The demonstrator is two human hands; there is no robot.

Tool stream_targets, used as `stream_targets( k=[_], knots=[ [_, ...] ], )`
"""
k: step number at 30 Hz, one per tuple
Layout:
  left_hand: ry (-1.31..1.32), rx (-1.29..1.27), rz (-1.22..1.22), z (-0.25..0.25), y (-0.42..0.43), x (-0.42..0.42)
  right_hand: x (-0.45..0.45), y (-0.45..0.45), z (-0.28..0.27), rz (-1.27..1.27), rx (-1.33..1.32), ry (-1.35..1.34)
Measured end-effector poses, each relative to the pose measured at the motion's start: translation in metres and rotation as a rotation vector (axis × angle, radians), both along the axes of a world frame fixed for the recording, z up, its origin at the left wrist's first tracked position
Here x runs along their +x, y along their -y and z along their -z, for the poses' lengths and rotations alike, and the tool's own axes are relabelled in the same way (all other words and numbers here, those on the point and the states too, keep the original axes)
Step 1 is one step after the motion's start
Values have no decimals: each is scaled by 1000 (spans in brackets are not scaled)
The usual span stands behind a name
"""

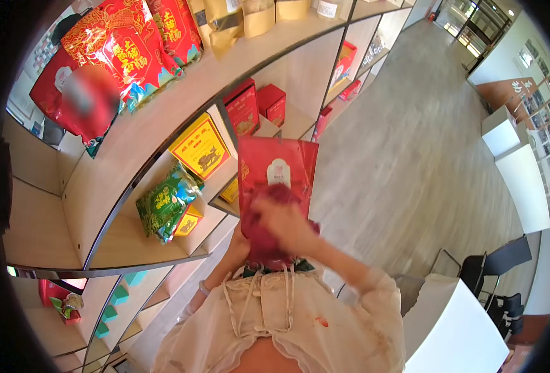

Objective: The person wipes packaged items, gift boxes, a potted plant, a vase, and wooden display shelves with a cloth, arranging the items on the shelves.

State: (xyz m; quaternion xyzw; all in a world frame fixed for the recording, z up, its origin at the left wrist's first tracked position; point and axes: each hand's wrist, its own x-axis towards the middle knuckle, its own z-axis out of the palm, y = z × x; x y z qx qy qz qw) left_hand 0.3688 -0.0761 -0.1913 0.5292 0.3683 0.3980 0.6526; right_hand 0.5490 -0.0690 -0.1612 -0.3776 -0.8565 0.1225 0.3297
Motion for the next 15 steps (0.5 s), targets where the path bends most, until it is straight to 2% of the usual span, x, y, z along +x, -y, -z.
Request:
stream_targets(
  k=[1, 2, 3, 5, 7, 8, 9, 11, 12, 15],
  knots=[
    [149, -174, 47, -10, 2, 3, 13, -23, -3, 91, -48, -94],
    [16, -193, 32, 1, 2, 0, 27, -34, -6, 330, -12, -111],
    [14, -193, 37, -5, 5, 1, 42, -42, -10, 567, 25, -126],
    [9, -129, 59, -21, 7, 1, 75, -63, 0, 811, 7, -276],
    [39, -121, 19, -21, 6, -2, 101, -69, 17, 576, -460, -1328],
    [64, -121, -16, -20, 8, -5, 114, -58, 33, 473, -596, -1518],
    [67, -126, -24, -18, 7, -7, 109, -51, 38, 472, -605, -1513],
    [292, -302, -79, -15, 0, -8, 98, -37, 45, -17, -1036, -1780],
    [340, -396, -124, -21, -3, -5, 88, -27, 47, -20, -1045, -1773],
    [421, -364, -156, -10, -12, -11, 48, 11, 41, 119, -1264, -1393]
  ],
)
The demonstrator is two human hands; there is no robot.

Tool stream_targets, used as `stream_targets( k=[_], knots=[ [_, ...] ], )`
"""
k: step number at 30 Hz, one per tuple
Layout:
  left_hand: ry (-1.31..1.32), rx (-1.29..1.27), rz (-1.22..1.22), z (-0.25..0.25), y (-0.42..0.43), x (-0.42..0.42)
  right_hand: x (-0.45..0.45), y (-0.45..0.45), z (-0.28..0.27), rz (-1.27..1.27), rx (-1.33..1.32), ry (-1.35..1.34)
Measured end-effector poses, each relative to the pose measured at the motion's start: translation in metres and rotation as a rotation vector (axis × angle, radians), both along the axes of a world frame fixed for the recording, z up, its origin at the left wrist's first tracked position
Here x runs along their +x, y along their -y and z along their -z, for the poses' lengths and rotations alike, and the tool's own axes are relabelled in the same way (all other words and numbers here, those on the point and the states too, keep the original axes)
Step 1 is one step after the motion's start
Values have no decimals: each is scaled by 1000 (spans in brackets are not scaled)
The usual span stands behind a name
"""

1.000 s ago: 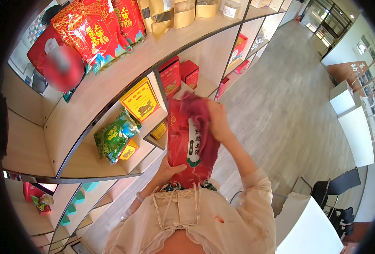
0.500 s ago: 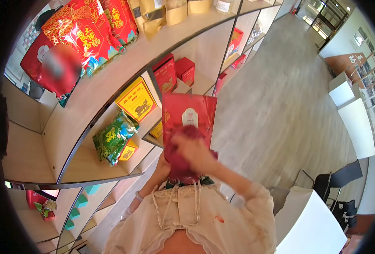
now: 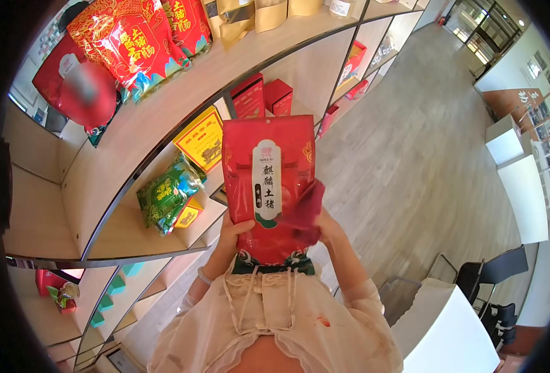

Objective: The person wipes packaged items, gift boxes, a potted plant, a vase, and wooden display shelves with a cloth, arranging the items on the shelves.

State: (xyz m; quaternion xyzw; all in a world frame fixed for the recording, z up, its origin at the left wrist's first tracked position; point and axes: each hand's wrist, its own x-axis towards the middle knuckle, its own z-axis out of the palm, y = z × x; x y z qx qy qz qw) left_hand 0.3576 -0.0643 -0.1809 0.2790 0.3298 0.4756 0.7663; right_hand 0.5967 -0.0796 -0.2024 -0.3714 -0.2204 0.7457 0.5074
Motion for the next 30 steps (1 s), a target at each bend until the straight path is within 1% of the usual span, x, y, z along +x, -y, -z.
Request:
stream_targets(
  k=[1, 2, 3, 4, 6, 7, 8, 9, 10, 11, 12, 13, 14, 16, 17, 18, 19, 20, 22, 23, 24, 26, 27, 28, 30],
  knots=[
    [-13, 102, -21, -5, -4, -3, -5, 7, -8, 1, 3, -7],
    [-16, 102, -22, -12, -8, -6, -9, 15, -19, -151, 46, 89],
    [-82, 149, -24, -22, -8, -10, -13, 26, -22, -304, 81, 183],
    [-144, 204, -29, -28, -13, -12, -17, 35, -19, -308, 80, 184],
    [-159, 214, -11, -25, -23, -12, -29, 50, -14, -240, 0, 228],
    [-233, 310, -9, -26, -27, -8, -35, 53, -14, -129, 15, 243],
    [-307, 406, -6, -27, -31, -5, -37, 52, -14, -131, 19, 248],
    [-607, 581, -87, -25, -33, -4, -40, 51, -21, -32, 26, 206],
    [-607, 584, -92, -25, -33, -3, -42, 50, -24, 66, 33, 162],
    [-816, 667, -122, -27, -32, 0, -40, 46, -25, 62, 39, 162],
    [-1026, 746, -151, -28, -30, 3, -37, 41, -27, 83, 81, 386],
    [-1115, 866, -114, -33, -25, 5, -36, 36, -30, 108, 124, 609],
    [-1116, 872, -114, -31, -21, 12, -37, 33, -33, 112, 127, 607],
    [-465, 907, -44, -19, -11, 33, -44, 28, -50, 190, 263, 948],
    [-42, 760, -122, -12, -6, 49, -46, 26, -51, 194, 262, 949],
    [-42, 760, -118, 6, -3, 42, -49, 24, -52, 256, 580, 1273],
    [-40, 536, 18, 30, 0, 26, -52, 24, -52, 316, 909, 1585],
    [-39, 309, 149, 42, 1, 13, -56, 26, -56, 319, 906, 1584],
    [-25, 270, 144, 24, 5, -1, -67, 32, -67, 216, 1422, 1573],
    [-11, 231, 138, 17, 7, -4, -74, 31, -68, 135, 1470, 1574],
    [-14, 234, 137, 21, 6, -4, -73, 31, -71, 140, 1473, 1571],
    [657, 30, 1, 37, 1, 1, -66, 28, -74, 191, 1116, 1424],
    [672, -17, -74, 43, -3, 4, -51, 25, -56, 205, 1010, 1442],
    [676, -13, -81, 45, -4, 1, -40, 25, -36, 249, 847, 1379],
    [-84, 314, -4, 50, -3, -6, -34, 26, -39, 221, 603, 1254]
  ],
)
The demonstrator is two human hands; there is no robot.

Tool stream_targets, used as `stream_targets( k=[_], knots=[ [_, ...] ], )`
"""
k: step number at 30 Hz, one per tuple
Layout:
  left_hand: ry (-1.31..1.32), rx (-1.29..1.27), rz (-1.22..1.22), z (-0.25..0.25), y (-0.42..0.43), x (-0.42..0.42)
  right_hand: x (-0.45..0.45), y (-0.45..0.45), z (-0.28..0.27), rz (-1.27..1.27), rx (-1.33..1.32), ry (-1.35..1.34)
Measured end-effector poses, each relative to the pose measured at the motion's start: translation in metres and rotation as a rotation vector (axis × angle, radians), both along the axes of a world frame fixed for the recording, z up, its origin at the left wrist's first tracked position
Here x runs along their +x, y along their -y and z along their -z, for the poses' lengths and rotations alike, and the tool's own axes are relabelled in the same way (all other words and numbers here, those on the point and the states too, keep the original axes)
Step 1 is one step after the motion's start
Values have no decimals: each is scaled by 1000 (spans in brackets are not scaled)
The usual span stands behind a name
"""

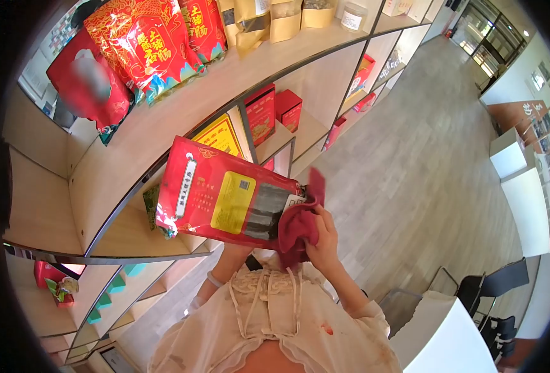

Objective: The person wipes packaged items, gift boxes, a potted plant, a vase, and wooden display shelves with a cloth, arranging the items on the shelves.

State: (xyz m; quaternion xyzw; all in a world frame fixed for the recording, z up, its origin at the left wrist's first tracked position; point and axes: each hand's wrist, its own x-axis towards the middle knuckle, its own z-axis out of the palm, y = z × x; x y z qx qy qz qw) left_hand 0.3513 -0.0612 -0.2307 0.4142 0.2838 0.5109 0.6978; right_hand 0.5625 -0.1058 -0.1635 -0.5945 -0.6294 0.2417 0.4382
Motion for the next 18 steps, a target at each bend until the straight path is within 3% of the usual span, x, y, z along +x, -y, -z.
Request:
stream_targets(
  k=[1, 2, 4, 5, 10, 14, 16, 18],
  knots=[
    [790, -354, 97, 10, -4, 2, -3, -2, -3, -6, -1, 3],
    [791, -354, 97, 16, 0, 2, -12, -6, -5, -58, 36, 106],
    [-878, 540, -110, -3, 14, 6, -34, -15, -19, -171, 50, 205],
    [-736, 604, -80, -15, 22, 5, -46, -23, -29, -236, 31, 205],
    [-636, 551, 25, -17, 17, 7, -97, -56, -65, -417, 235, 336],
    [-539, 476, 65, -17, 14, 9, -78, -58, -58, -338, 211, 371],
    [-487, 429, 46, -17, 15, 9, -53, -46, -36, -100, 194, 331],
    [-439, 381, 16, -17, 16, 9, -29, -34, -11, -46, 210, 395]
  ],
)
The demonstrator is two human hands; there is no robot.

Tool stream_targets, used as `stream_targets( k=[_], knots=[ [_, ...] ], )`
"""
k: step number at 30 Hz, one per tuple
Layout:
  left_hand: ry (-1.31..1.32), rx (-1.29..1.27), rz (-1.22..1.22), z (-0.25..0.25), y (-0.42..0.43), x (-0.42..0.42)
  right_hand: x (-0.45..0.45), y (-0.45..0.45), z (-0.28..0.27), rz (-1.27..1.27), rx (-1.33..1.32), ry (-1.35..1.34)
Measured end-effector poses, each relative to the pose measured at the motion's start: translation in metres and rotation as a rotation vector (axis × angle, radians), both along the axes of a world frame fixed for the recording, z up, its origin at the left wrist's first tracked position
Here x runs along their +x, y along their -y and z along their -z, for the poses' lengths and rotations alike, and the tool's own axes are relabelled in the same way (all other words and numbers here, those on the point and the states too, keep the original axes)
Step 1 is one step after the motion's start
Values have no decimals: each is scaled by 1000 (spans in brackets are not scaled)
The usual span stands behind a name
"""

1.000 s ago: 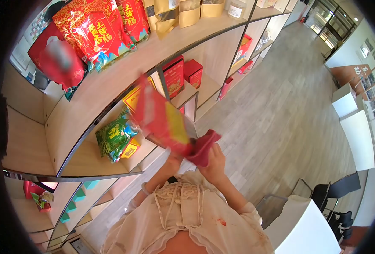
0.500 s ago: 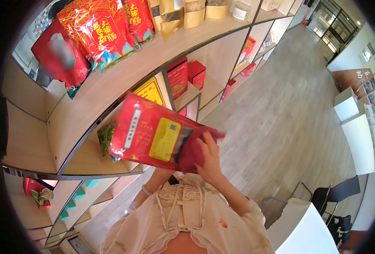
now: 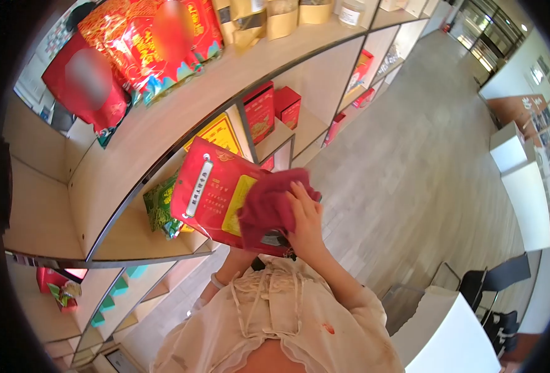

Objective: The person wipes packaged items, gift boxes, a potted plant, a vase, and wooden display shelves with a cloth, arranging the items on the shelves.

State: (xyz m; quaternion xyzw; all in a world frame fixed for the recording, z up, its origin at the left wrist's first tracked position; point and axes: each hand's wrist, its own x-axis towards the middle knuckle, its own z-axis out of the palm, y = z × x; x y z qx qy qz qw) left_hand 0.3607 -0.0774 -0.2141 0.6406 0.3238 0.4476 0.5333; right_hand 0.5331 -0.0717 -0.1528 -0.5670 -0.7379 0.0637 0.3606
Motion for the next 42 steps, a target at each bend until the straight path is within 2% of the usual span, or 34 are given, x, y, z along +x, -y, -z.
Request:
stream_targets(
  k=[4, 5, 6, 8, 9, 10, 12, 13, 14, 16, 18, 19, 20, 21, 22, 24, 25, 26, 28, 30, 31, 33, 36, 37, 39, 42],
  knots=[
    [98, -71, -30, 0, 2, 0, -5, 34, 1, -44, -100, 9],
    [100, -129, 72, 28, 3, -1, -6, 38, 0, -96, -90, 65],
    [98, -123, 49, 27, 4, 4, -7, 40, 2, -119, -84, 63],
    [726, -329, 252, 24, 3, 15, -12, 41, 10, -135, -73, -75],
    [207, -52, 75, -10, 6, 8, -13, 39, 15, -95, -52, -79],
    [206, -43, 39, -24, 2, 8, -8, 34, 22, -131, -47, -80],
    [-15, 166, 104, -38, -7, 19, -1, 25, 40, -117, -199, -140],
    [-19, 165, 71, -39, -11, 26, -13, 25, 39, -20, -389, -748],
    [70, 111, -29, -39, -15, 34, 1, 35, 21, -91, -238, -296],
    [161, 67, -151, -58, -19, 26, 8, 36, 9, -160, -255, -736],
    [-580, 396, -253, -109, -10, -2, 24, 31, 8, -22, -546, -1074],
    [-583, 397, -273, -111, -12, -13, 21, 24, -11, -115, -431, -1267],
    [-510, 309, -435, -112, -15, -23, 17, 22, -22, -135, -434, -1262],
    [-430, 228, -596, -114, -17, -31, 11, 19, -32, -211, -413, -1393],
    [-428, 239, -618, -113, -19, -38, 4, 15, -38, -290, -393, -1523],
    [497, -125, -187, -110, -18, -53, -5, 11, -35, -368, -438, -1493],
    [240, -107, -253, -110, -10, -59, -8, 8, -28, -427, -462, -1389],
    [79, 19, -417, -119, -3, -62, -13, 4, -29, -482, -480, -1283],
    [232, -179, -387, -118, 4, -82, -21, -5, -41, -547, -490, -1182],
    [302, -111, -470, -126, 11, -95, -34, -12, -56, -407, -727, -890],
    [378, -55, -540, -131, 15, -101, -43, -15, -53, -424, -724, -886],
    [334, 45, -655, -151, 24, -117, -64, -23, -45, -518, -342, -995],
    [176, 326, -929, -192, 32, -153, -76, -23, -52, -469, -428, -1109],
    [205, 362, -988, -203, 30, -170, -75, -26, -46, -482, -420, -1113],
    [257, 499, -1143, -227, 16, -199, -71, -31, -23, -460, -288, -850],
    [267, 688, -1315, -246, -24, -263, -73, -26, -7, -444, -368, -893]
  ],
)
